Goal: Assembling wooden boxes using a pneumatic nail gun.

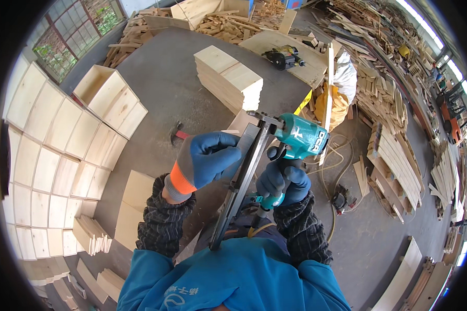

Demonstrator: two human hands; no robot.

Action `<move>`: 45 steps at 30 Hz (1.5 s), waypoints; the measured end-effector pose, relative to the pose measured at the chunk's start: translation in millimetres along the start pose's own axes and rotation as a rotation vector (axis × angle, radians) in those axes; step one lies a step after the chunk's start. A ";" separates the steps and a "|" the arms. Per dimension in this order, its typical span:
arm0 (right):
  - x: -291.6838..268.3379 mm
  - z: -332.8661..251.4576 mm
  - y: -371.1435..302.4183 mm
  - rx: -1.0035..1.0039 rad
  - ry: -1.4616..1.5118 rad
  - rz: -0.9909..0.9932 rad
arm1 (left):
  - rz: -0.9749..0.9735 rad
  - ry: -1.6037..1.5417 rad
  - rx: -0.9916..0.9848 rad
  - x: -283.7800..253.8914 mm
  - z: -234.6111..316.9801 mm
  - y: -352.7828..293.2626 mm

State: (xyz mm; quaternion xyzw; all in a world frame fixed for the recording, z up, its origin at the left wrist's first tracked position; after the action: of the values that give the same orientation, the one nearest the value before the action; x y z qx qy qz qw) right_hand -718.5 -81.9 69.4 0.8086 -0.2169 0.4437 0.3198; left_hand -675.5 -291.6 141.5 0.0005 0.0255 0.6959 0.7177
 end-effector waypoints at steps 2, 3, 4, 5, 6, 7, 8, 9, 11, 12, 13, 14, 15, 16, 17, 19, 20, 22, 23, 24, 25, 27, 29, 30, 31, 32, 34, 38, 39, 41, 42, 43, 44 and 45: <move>-2.1 -0.7 -1.6 -0.004 0.001 0.000 | -0.024 -0.019 -0.022 1.4 -0.7 1.3; -2.0 -0.1 -1.3 -0.004 0.002 -0.001 | -0.023 -0.018 -0.022 1.3 0.1 1.0; -1.8 0.4 -1.0 -0.007 0.002 0.006 | -0.005 0.005 -0.037 0.8 0.4 0.9; -2.0 0.8 -1.1 -0.010 0.002 0.014 | 0.012 0.028 -0.052 0.5 0.2 0.9; -1.8 0.9 -1.0 -0.010 0.002 0.012 | 0.013 0.029 -0.051 2.0 -0.3 1.1; -2.0 1.2 -1.1 -0.011 0.007 0.012 | 0.025 0.017 -0.020 4.0 -0.6 1.5; -2.3 1.4 -1.0 -0.012 0.011 0.011 | 0.038 0.005 0.010 4.7 -0.2 1.6; -3.2 1.0 -1.7 -0.014 0.011 0.012 | 0.036 0.004 0.010 5.2 -0.6 2.5; -5.3 0.2 -2.8 -0.020 -0.002 0.019 | -0.014 0.037 -0.016 7.3 -2.1 5.4; -4.8 0.2 -3.0 -0.019 0.000 0.019 | -0.013 0.038 -0.018 8.3 -2.1 6.5; -3.8 0.4 -3.1 -0.016 -0.001 0.017 | -0.012 0.036 -0.024 10.5 -2.6 8.1; -3.4 0.6 -3.3 -0.013 -0.002 0.015 | -0.011 0.035 -0.031 12.7 -3.3 9.8; -4.6 0.2 -3.8 -0.015 0.001 0.015 | -0.012 0.037 -0.033 14.0 -5.3 11.6; -6.5 -0.3 -4.7 -0.016 0.009 -0.001 | -0.008 -0.048 -0.096 15.3 -11.9 13.6; -8.8 -0.2 -5.6 -0.018 0.018 -0.016 | -0.004 -0.132 -0.159 17.3 -19.7 15.1; -14.3 3.9 -6.2 -0.035 0.055 -0.027 | -0.020 -0.282 -0.171 23.6 -37.8 16.7; -16.9 6.4 -6.0 -0.049 0.088 -0.039 | -0.033 -0.436 -0.178 27.3 -47.1 18.2; -27.0 13.7 -8.3 -0.061 0.147 0.007 | 0.004 -0.454 -0.154 32.4 -64.5 23.8; -32.6 17.0 -9.6 -0.068 0.201 0.050 | 0.044 -0.475 -0.125 33.9 -69.7 25.3; -37.6 19.0 -10.9 -0.068 0.210 0.054 | 0.048 -0.472 -0.133 38.0 -69.6 27.0; -41.9 21.4 -11.8 -0.061 0.242 0.044 | 0.088 -0.521 -0.161 40.7 -69.3 27.9; -49.5 26.4 -13.0 -0.048 0.283 0.032 | 0.120 -0.548 -0.227 41.1 -75.0 25.0; -56.6 31.4 -13.9 -0.040 0.331 0.055 | 0.166 -0.528 -0.229 35.8 -89.6 21.0; -61.8 36.2 -14.0 -0.037 0.367 0.072 | 0.201 -0.509 -0.218 29.8 -100.0 17.5; -64.5 36.7 -13.6 -0.034 0.378 0.083 | 0.153 -0.480 -0.219 19.7 -106.9 9.7; -69.5 38.8 -13.7 -0.029 0.393 0.092 | 0.163 -0.477 -0.234 11.4 -114.3 -4.7; -80.6 40.9 -12.7 -0.043 0.390 0.091 | 0.254 -0.592 -0.051 -0.9 -121.4 -44.8; -108.0 36.1 -16.0 -0.074 0.316 0.197 | 0.343 -0.289 0.039 5.3 -121.9 -144.9; -112.6 34.8 -16.6 -0.080 0.300 0.204 | 0.388 -0.340 0.029 22.5 -121.8 -159.2; -111.5 37.6 -12.9 -0.052 0.324 0.172 | 0.504 -0.384 0.021 46.7 -115.5 -170.2; -111.3 42.7 -11.5 -0.024 0.364 0.138 | 0.533 -0.414 0.027 55.7 -106.7 -165.5; -115.2 49.3 -12.7 0.013 0.427 0.129 | 0.563 -0.447 0.033 62.7 -100.6 -164.3; -115.3 55.0 -13.5 0.069 0.471 0.120 | 0.615 -0.451 0.028 64.3 -97.4 -165.7; -109.0 61.6 -12.0 0.107 0.499 0.112 | 0.660 -0.405 0.025 65.9 -91.9 -167.8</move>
State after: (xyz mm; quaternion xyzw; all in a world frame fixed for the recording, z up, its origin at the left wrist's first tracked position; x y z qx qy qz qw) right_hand -731.1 -109.9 -52.6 0.6764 -0.1522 0.6574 0.2951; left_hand -509.3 -234.3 41.3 0.1545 -0.1098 0.8748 0.4458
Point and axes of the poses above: each hand's wrist, its own y-axis towards the middle knuckle, its own x-axis out of the palm, z = x × y, the point moved 4 cm from there along y, towards the middle knuckle, and after that the axes turned 5 degrees about -z, right-handed, at the moved point
